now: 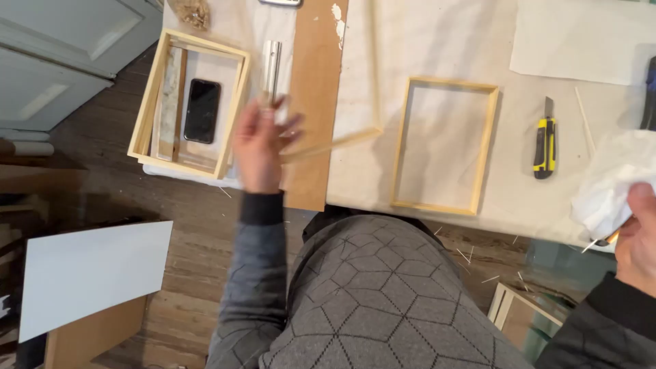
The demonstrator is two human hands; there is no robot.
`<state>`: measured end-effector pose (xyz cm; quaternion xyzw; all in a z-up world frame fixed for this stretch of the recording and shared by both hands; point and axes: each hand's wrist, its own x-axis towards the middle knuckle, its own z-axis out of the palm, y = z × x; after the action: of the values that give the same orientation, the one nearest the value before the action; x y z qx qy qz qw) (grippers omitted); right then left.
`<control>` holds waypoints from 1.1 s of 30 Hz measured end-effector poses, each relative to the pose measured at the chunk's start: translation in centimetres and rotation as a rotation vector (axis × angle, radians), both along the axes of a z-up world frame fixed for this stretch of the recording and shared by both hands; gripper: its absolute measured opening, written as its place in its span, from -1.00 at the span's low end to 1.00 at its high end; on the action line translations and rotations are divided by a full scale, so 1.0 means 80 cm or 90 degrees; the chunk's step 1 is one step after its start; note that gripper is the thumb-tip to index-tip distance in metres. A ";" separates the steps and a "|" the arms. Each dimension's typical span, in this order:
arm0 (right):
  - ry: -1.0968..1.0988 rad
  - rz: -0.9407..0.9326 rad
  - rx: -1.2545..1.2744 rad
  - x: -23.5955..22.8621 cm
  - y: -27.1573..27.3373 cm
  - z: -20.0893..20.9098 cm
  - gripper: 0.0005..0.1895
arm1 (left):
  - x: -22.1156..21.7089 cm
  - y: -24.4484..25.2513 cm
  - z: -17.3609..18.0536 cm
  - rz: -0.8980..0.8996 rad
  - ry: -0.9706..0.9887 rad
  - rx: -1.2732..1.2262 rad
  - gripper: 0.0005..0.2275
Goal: Cleaning glass panes and assembling wooden picture frames at a workbench station.
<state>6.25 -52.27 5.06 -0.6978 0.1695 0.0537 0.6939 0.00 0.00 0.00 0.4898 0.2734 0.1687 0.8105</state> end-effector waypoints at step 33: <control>0.085 0.146 -0.034 -0.021 0.093 -0.063 -0.70 | -0.002 -0.195 -0.089 -0.290 0.140 -0.374 -0.64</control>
<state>4.55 -44.82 0.01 -0.7258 0.1355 0.1743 0.6516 -0.16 -15.63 -7.09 0.3002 0.2794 -0.1547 0.8988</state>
